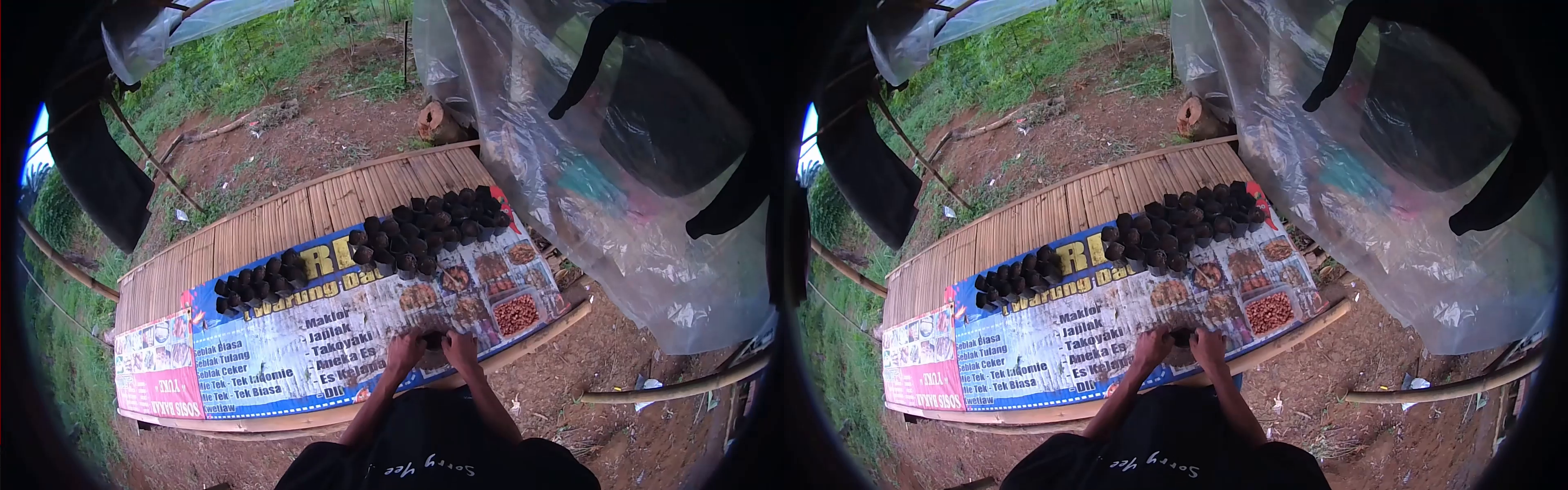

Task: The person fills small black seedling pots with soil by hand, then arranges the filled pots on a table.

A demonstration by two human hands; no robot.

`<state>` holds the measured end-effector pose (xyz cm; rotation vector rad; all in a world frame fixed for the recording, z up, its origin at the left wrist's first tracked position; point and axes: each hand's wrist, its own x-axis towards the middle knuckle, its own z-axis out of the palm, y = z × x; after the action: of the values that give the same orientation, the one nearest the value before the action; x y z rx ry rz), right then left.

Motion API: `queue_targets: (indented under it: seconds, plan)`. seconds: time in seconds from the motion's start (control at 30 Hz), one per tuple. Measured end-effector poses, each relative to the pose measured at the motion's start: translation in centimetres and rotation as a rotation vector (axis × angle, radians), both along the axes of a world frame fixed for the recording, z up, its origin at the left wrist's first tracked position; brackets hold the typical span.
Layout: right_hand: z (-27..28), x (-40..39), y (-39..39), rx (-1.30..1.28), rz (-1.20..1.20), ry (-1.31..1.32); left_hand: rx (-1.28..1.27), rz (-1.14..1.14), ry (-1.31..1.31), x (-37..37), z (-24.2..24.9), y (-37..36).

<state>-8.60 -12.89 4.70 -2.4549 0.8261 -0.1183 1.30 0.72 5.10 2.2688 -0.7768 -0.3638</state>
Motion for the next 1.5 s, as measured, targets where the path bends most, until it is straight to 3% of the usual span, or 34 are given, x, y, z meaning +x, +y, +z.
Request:
queue_targets:
  seconds: [0.1, 0.17, 0.27, 0.5, 0.6, 0.67, 0.8, 0.9, 1.13, 1.2, 1.3, 1.37, 1.5]
  plan:
    - [1.0, -0.6, 0.9, -0.069, -0.057, -0.037, 0.015, -0.007, -0.044, 0.1, 0.2, 0.1]
    - [1.8, -0.5, 1.4, -0.001, -0.157, 0.125, 0.006, -0.028, -0.075, 0.5, -0.4, 0.0]
    - [1.0, 0.0, 1.3, 0.078, -0.124, 0.312, -0.037, -0.030, -0.162, 0.6, 1.4, -0.5]
    - [0.1, -0.2, 1.1, 0.066, -0.150, 0.296, 0.110, -0.190, -0.271, 1.7, 0.9, -1.2]
    - [0.7, 0.1, 0.5, 0.029, -0.109, 0.220, 0.077, -0.227, -0.312, 2.3, 1.4, -1.7]
    - [1.9, -0.5, 1.0, -0.106, -0.088, 0.070, -0.056, -0.162, -0.207, 1.5, 3.1, -1.1]
    - [-1.2, -1.5, -0.1, 0.158, -0.026, 0.081, 0.070, -0.134, -0.151, 0.2, 1.6, -0.3]
    - [0.2, -0.5, -1.0, 0.061, -0.014, 0.041, -0.029, -0.123, -0.118, 1.0, 3.1, -0.7]
    - [0.5, 0.0, -1.2, -0.067, 0.056, 0.034, 0.046, -0.095, -0.102, 1.1, 2.3, -1.0]
    - [0.7, -0.1, -1.0, -0.016, 0.031, -0.151, 0.006, -0.066, -0.071, 0.8, 1.9, -0.7]
    - [-2.8, -0.9, -1.2, -0.037, 0.036, -0.180, 0.036, -0.054, -0.054, 0.0, 2.5, -0.4]
    - [-1.8, -0.4, -1.4, -0.141, 0.058, -0.195, 0.021, -0.044, -0.066, 0.4, 1.7, -0.6]
    - [-1.5, -0.6, -1.1, 0.002, -0.015, -0.191, -0.046, -0.031, 0.028, 0.4, 1.1, 0.0]
